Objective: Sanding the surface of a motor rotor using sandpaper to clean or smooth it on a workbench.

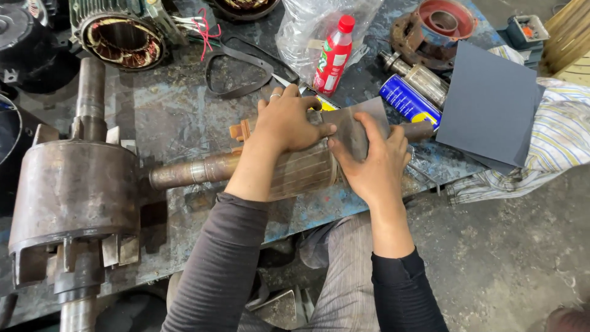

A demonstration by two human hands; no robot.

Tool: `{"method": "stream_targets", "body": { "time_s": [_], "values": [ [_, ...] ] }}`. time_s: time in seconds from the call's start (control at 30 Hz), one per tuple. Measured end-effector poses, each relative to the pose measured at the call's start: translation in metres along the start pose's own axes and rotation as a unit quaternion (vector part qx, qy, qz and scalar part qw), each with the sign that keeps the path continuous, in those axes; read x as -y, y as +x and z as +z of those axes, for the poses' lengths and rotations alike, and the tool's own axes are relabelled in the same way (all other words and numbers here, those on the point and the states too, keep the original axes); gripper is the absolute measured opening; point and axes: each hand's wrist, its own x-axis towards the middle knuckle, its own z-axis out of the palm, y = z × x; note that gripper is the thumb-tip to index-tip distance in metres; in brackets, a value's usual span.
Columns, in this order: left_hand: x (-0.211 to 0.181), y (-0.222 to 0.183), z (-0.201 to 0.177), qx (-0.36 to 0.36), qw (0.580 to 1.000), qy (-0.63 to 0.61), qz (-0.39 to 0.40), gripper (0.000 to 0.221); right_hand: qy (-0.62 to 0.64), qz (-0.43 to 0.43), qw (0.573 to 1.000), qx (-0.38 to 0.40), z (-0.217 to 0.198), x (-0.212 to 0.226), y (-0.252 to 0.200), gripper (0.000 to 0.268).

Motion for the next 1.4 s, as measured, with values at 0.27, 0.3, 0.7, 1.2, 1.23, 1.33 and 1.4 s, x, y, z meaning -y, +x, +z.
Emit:
{"method": "stream_targets", "body": {
  "time_s": [0.27, 0.3, 0.7, 1.2, 1.23, 1.33, 1.4],
  "values": [
    [-0.004, 0.007, -0.001, 0.114, 0.992, -0.015, -0.048, 0.083, 0.089, 0.057, 0.994, 0.010, -0.005, 0.009, -0.022, 0.070],
    [-0.004, 0.008, -0.001, 0.138, 0.989, -0.012, -0.050, 0.088, 0.095, 0.071, 0.993, 0.022, -0.008, 0.011, -0.024, 0.071],
    [-0.004, 0.016, 0.002, 0.120, 0.989, -0.060, -0.066, 0.064, 0.074, 0.099, 0.987, 0.107, -0.010, 0.006, 0.024, 0.065],
    [-0.013, 0.006, -0.011, 0.086, 0.985, -0.089, -0.121, 0.070, 0.058, 0.077, 0.993, 0.064, 0.013, 0.015, 0.039, 0.062],
    [-0.012, 0.004, -0.010, 0.087, 0.984, -0.087, -0.125, 0.070, 0.060, 0.076, 0.993, 0.068, 0.009, 0.019, 0.031, 0.062],
    [-0.014, -0.004, -0.006, 0.046, 0.986, -0.105, -0.118, 0.071, 0.090, 0.087, 0.991, 0.043, -0.004, 0.022, 0.010, 0.057],
    [-0.014, -0.008, -0.006, 0.049, 0.988, -0.102, -0.109, 0.079, 0.106, 0.086, 0.990, 0.047, -0.011, 0.021, 0.000, 0.064]
  ]
}}
